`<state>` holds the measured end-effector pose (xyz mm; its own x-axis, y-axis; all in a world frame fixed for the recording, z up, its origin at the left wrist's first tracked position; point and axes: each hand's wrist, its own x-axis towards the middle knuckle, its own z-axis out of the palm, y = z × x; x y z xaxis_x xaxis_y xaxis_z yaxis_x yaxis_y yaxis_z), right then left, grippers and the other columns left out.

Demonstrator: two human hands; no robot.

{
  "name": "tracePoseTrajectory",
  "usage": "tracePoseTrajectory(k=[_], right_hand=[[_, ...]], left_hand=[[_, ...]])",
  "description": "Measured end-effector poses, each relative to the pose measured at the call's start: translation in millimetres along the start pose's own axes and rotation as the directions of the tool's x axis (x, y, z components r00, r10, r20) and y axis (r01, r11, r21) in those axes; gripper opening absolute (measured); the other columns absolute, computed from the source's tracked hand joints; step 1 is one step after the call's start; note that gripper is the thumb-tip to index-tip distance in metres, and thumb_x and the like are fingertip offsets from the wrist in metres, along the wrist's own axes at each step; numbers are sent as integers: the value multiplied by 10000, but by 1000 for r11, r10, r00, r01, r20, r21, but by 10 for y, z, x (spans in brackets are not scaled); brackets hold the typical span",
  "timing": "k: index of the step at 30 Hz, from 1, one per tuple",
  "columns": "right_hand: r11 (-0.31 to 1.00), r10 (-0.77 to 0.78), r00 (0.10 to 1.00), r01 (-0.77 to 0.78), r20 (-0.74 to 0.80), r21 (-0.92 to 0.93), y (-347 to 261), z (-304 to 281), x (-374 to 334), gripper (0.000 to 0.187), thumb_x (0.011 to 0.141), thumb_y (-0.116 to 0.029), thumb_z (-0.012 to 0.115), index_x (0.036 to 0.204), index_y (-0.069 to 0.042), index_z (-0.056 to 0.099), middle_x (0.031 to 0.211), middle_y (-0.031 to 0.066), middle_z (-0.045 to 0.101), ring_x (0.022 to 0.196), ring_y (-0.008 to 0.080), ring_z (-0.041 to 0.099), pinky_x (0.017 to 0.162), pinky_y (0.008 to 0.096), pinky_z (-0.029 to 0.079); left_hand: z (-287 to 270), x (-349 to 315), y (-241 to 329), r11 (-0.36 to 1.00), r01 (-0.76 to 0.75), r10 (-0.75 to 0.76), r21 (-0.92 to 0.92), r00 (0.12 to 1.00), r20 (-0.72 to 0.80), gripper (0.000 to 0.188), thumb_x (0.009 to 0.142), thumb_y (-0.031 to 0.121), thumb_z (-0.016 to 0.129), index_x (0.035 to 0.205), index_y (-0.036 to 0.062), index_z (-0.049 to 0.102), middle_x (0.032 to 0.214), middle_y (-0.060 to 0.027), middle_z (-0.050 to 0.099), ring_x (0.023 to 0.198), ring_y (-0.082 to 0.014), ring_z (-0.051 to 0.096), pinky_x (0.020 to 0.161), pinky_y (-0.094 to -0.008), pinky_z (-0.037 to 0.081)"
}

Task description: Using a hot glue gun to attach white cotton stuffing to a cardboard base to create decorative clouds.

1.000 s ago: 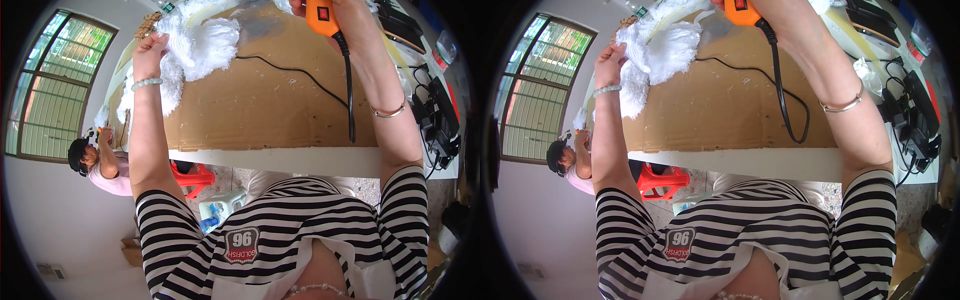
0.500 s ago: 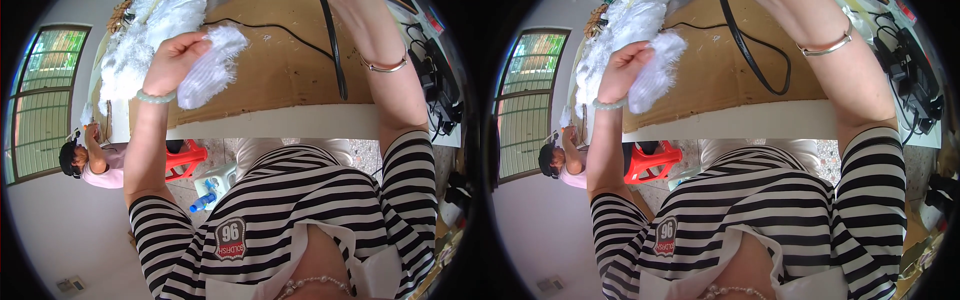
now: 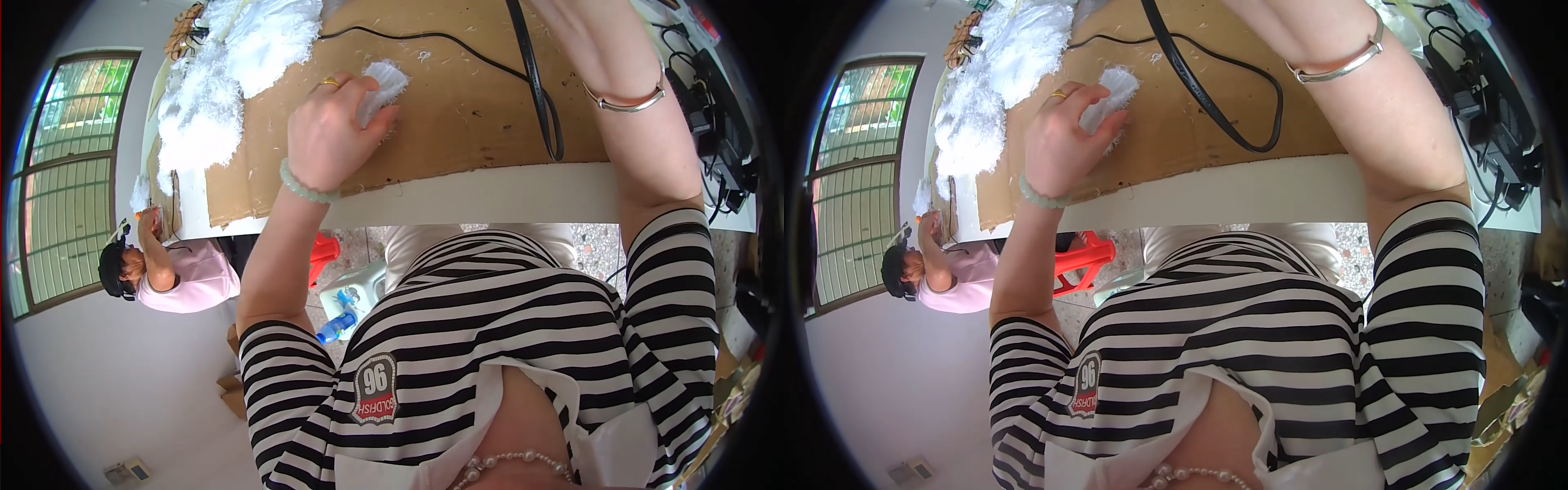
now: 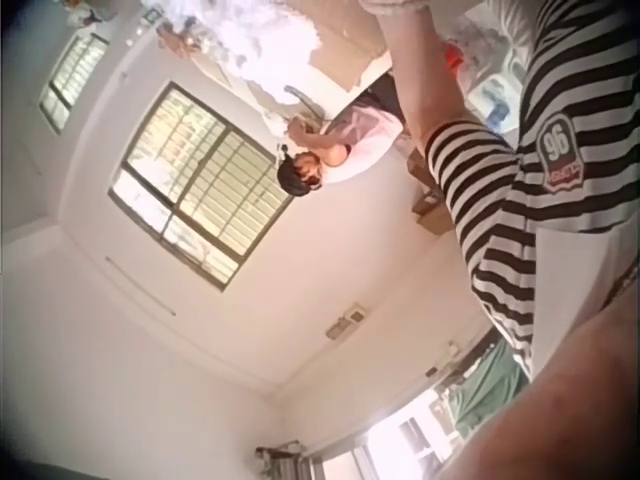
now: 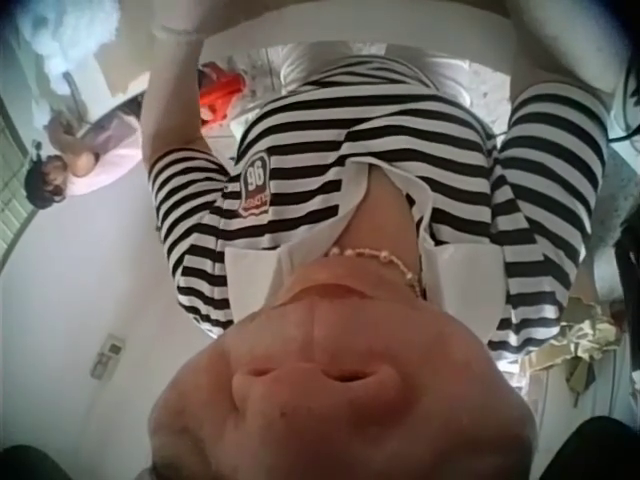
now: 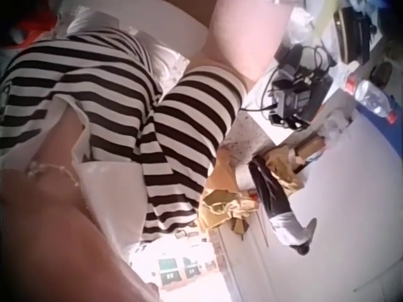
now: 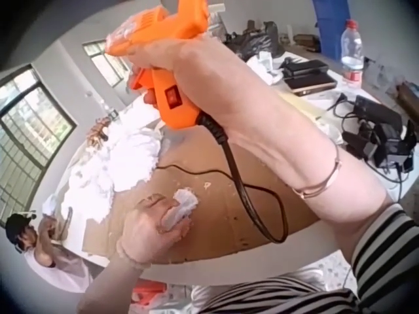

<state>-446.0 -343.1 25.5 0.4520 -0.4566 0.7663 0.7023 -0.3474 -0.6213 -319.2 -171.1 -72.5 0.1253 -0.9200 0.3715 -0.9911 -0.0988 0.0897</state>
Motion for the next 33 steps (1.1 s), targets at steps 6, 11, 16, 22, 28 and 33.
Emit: tracePoseTrajectory(k=[6, 11, 16, 22, 28, 33], right_hand=[[986, 166, 986, -166, 1, -30, -25, 40, -24, 266, 885, -225, 561, 952, 19, 641, 758, 35, 599, 635, 99, 511, 575, 233, 381], [989, 149, 989, -149, 15, -17, 11, 50, -18, 272, 888, -234, 560, 937, 23, 633, 756, 40, 597, 631, 105, 517, 569, 236, 386], [980, 195, 981, -195, -4, -22, -17, 36, -30, 277, 889, -249, 566, 930, 19, 627, 761, 38, 598, 629, 108, 523, 558, 233, 393], [953, 302, 952, -302, 47, -10, 25, 221, -72, 265, 895, -246, 567, 942, 10, 622, 780, 45, 610, 645, 98, 538, 567, 217, 403], [819, 553, 815, -570, 174, 69, 135, 322, -189, 245, 908, -196, 544, 1021, 8, 617, 806, 46, 614, 668, 100, 552, 586, 216, 425], [643, 752, 640, -765, 160, 35, 116, 334, -344, 265, 919, -195, 531, 1095, -2, 571, 845, 54, 608, 685, 122, 567, 607, 228, 456]], left_hand=[[116, -18, -8, 936, -238, 236, -258, 971, -41, 154, 724, 48, 680, 874, 41, 641, 868, -91, 635, 755, -280, 616, 654, -363, 508], [-68, -105, -57, 940, -152, 112, -306, 983, -144, 168, 756, 58, 680, 919, 31, 648, 937, -111, 644, 788, -302, 619, 691, -355, 508], [-125, -462, -280, 966, 187, -224, -180, 951, -215, 194, 791, 149, 694, 935, 25, 657, 891, -141, 651, 768, -315, 613, 664, -341, 492], [7, -650, -264, 973, 228, -217, 21, 949, -230, 193, 721, 180, 731, 815, 33, 648, 778, -124, 630, 658, -295, 575, 641, -372, 468], [20, -584, -245, 960, 274, -279, -53, 938, -206, 133, 694, 97, 698, 771, 75, 591, 645, -83, 603, 624, -288, 579, 656, -382, 473], [-35, -537, -209, 971, 238, -237, -25, 941, -240, 281, 687, 72, 685, 951, 120, 601, 587, -62, 586, 607, -277, 586, 633, -381, 482]])
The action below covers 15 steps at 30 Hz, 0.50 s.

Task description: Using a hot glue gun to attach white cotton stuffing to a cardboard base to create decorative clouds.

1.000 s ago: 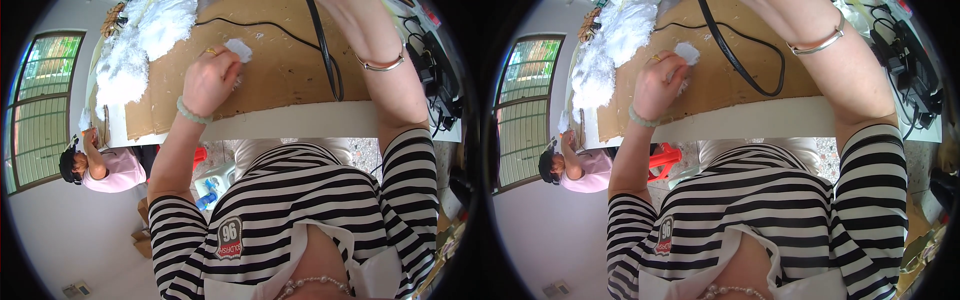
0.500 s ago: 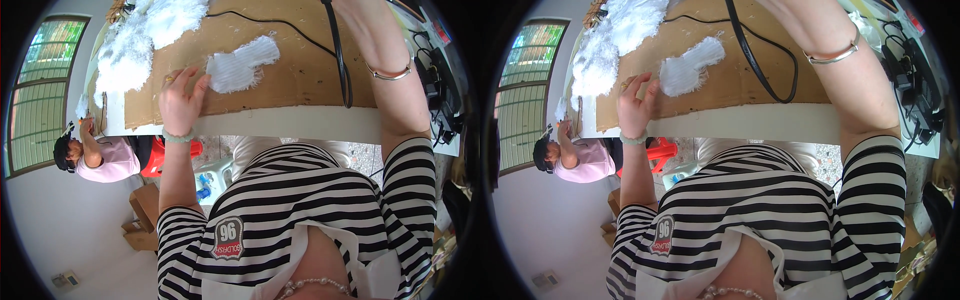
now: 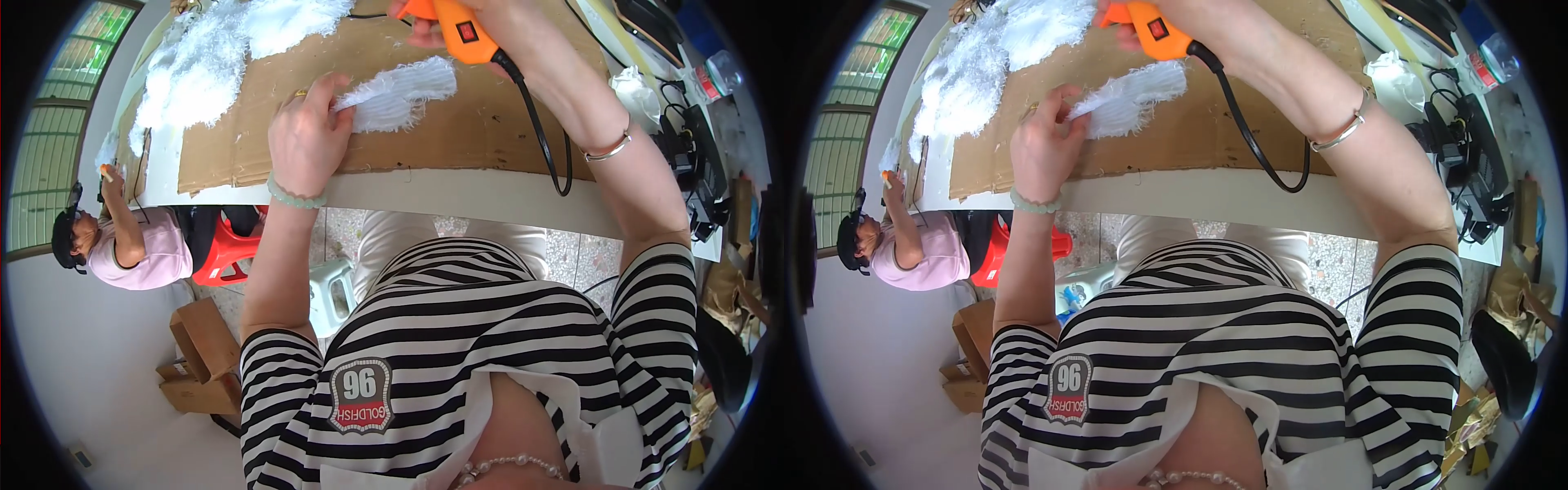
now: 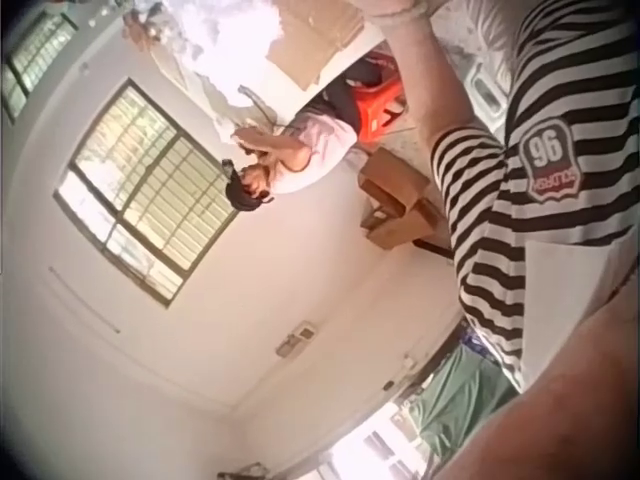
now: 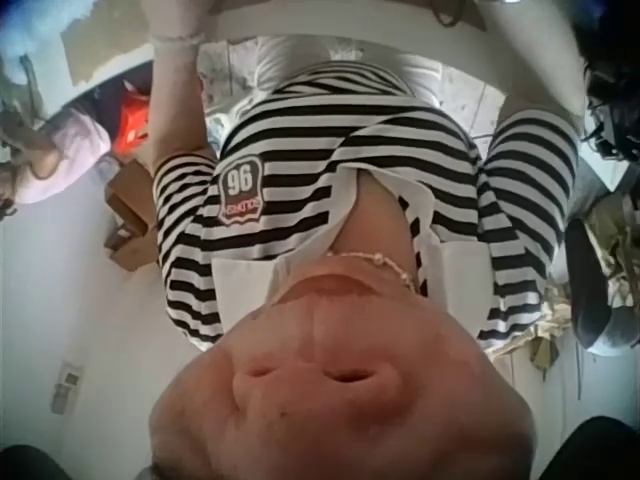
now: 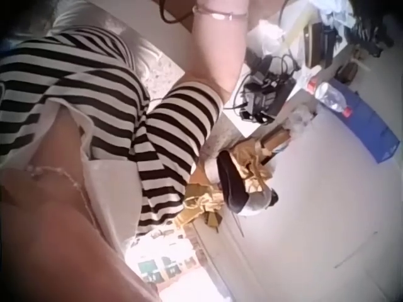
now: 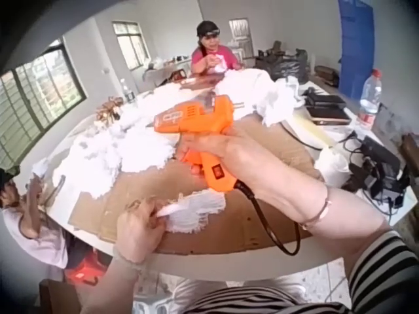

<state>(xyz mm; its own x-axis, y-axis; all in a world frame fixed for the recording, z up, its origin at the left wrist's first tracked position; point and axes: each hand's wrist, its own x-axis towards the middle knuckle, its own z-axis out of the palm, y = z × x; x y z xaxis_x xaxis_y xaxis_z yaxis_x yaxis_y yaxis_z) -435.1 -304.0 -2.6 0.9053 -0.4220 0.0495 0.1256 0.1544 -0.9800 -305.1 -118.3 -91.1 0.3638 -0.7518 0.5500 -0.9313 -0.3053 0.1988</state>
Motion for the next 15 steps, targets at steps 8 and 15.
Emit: tracePoseTrajectory(k=[8, 15], right_hand=[[998, 68, 997, -68, 23, 16, 687, -242, -121, 356, 896, -333, 532, 1005, 2, 577, 979, 83, 584, 891, 135, 556, 815, 295, 540], [994, 79, 997, -79, 9, 79, 766, -248, -121, 326, 913, -296, 522, 1027, 8, 550, 973, 95, 580, 869, 143, 543, 860, 353, 531]], left_hand=[[-47, -18, -91, 981, 183, -187, -71, 980, -68, 428, 669, 63, 694, 1082, 138, 605, 774, -76, 639, 668, -276, 610, 698, -377, 493], [124, 150, -168, 986, -168, 168, -7, 985, -49, 343, 732, 107, 685, 1071, 126, 636, 849, -86, 659, 651, -284, 609, 598, -366, 492]])
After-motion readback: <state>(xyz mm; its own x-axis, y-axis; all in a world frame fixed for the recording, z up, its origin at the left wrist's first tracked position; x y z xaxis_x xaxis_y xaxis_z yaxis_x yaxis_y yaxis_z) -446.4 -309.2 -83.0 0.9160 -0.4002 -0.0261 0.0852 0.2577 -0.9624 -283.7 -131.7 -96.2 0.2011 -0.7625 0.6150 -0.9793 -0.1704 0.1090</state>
